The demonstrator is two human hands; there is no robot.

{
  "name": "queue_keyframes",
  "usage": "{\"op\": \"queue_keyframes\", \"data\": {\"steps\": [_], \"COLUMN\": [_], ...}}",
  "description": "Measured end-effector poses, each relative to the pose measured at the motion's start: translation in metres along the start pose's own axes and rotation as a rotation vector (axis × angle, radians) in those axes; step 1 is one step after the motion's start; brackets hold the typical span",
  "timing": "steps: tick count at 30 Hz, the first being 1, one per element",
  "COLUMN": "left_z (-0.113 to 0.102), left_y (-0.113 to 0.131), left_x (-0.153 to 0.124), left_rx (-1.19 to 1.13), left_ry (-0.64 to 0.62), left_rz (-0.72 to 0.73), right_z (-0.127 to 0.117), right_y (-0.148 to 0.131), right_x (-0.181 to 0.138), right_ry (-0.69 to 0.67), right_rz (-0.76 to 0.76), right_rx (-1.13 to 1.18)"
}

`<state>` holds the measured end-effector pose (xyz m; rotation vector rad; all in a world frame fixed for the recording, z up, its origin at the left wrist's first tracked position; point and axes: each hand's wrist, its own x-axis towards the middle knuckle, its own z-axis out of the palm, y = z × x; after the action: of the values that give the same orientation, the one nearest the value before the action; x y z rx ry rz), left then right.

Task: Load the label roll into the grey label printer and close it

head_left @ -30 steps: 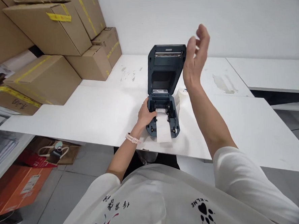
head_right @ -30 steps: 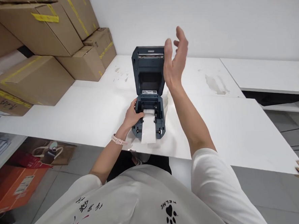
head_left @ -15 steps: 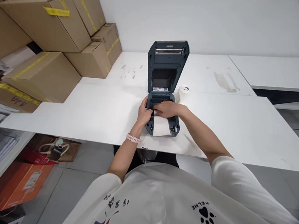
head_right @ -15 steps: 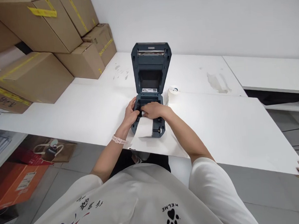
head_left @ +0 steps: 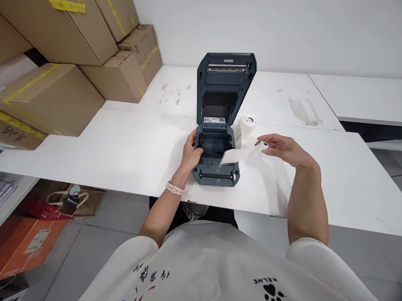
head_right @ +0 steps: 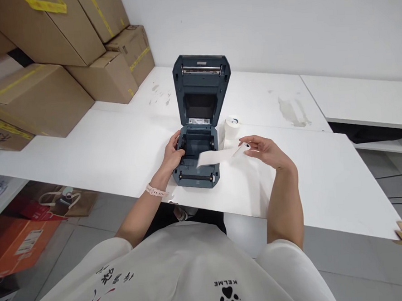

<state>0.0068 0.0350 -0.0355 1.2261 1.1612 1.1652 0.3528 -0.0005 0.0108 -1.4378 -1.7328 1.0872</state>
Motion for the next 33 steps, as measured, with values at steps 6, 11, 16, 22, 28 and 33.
{"op": "queue_keyframes", "data": {"steps": [6,11,16,22,28,33], "left_z": [0.000,0.001,0.002,0.001,0.000,0.001], "left_y": [0.002,0.004,0.006,0.007,0.006,0.008], "left_x": [-0.001,-0.002,-0.002,-0.003,-0.003,-0.003], "left_rx": [0.008,-0.012,0.002,-0.010,-0.005,-0.013], "left_ry": [0.003,0.003,0.010,0.002,0.000,0.004], "left_rz": [-0.003,-0.007,-0.014,-0.029,-0.001,-0.017], "right_z": [-0.012,-0.041,-0.032,0.008,0.003,-0.012], "right_y": [0.013,0.002,0.002,0.017,0.017,0.044], "right_x": [0.010,-0.014,-0.003,0.033,0.031,0.058], "right_ry": [-0.018,-0.123,-0.330,-0.157,-0.112,0.266], "right_rz": [-0.006,-0.129,-0.005,0.006,-0.055,-0.051], "right_rx": [0.008,0.023,-0.188,-0.165,0.109,0.261]}}
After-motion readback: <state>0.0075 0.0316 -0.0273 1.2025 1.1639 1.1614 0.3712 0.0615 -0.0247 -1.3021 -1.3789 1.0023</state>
